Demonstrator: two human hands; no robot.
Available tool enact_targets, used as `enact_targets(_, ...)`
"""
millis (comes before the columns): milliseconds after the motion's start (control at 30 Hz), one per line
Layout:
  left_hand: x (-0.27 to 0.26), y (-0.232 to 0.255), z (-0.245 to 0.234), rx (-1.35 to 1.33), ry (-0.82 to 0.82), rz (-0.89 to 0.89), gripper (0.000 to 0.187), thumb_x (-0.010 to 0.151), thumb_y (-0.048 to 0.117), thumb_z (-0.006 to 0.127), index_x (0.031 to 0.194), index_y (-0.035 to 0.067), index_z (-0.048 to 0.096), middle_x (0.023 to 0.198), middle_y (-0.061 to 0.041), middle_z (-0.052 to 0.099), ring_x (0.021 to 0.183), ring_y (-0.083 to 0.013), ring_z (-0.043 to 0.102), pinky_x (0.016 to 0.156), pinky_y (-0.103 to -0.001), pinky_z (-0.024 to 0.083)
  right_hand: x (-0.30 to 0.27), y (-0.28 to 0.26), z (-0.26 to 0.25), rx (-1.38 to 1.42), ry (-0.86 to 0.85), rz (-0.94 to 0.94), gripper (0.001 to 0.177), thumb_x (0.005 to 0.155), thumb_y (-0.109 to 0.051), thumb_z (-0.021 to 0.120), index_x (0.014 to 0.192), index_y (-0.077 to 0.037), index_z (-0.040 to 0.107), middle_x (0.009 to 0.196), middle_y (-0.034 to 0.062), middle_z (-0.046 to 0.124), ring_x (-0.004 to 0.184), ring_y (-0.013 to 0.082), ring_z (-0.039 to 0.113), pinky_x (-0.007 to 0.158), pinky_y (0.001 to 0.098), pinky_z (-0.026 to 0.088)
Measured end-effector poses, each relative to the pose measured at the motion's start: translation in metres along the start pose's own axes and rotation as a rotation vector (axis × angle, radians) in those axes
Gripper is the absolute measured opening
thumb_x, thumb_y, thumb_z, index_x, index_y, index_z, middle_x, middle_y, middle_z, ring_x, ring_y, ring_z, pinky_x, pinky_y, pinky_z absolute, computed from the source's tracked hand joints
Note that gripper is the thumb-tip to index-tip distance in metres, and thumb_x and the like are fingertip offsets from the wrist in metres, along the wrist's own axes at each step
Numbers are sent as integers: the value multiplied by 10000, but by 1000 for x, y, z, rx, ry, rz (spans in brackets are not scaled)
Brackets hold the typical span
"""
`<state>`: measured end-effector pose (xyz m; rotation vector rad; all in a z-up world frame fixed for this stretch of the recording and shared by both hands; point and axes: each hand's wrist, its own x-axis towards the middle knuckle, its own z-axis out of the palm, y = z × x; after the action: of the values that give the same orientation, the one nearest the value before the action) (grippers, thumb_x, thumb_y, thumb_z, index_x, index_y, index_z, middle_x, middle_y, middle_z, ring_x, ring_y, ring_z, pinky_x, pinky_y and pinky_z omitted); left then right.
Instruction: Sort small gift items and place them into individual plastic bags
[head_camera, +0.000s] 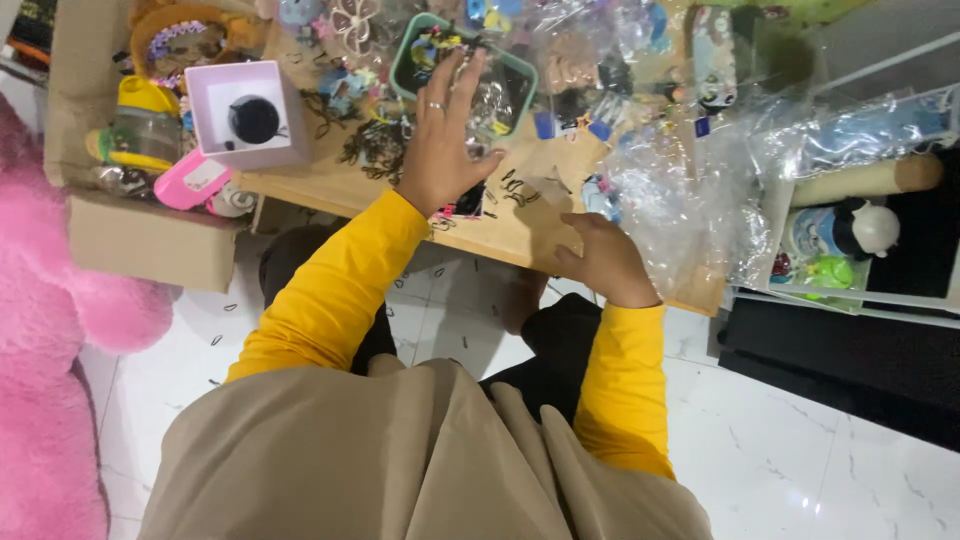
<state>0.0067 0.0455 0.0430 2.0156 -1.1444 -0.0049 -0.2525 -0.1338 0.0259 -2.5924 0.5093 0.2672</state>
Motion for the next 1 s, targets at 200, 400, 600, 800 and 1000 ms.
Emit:
enact_targets(200,6,0,25,102,-17,75,1215,852,326,1012,1680,219,129,1663,-185,246,1483,-461,356,1133,-571,452,2,-12,-12,54,-3,-49,619,905,-357,640,1433,-42,569,1396,187,608,1238,389,570,1001,458,453)
enact_targets(400,15,6,14,50,13,57,1100,833,310,971,1646,185,241,1637,-173,256,1368,-462,441,1012,-551,528,6,-27,-24,31,21,-117,581,931,-308,656,1446,-57,555,1369,187,612,1176,399,600,913,484,498)
enact_targets(600,8,-15,13,132,155,68,1226,854,265,1082,1657,193,159,1686,-157,197,1567,-393,277,1263,-563,408,16,-36,-28,-16,-2,-142,579,935,-299,645,1458,-70,547,1395,184,596,1254,394,557,992,487,471)
enact_targets(800,-10,-16,-28,-22,305,-76,1237,887,202,1024,1682,315,83,1689,-109,233,1537,-397,332,1146,-535,549,15,-58,-35,9,-27,-125,601,920,-309,614,1482,-117,524,1402,174,571,1216,421,558,900,512,498)
enact_targets(1000,-19,-37,-60,-76,340,-172,1162,975,136,1017,1681,223,97,1730,-111,135,1650,-323,166,1374,-479,336,19,-67,-24,-11,13,-242,585,919,-248,696,1453,-53,562,1352,217,622,1193,407,592,935,476,496)
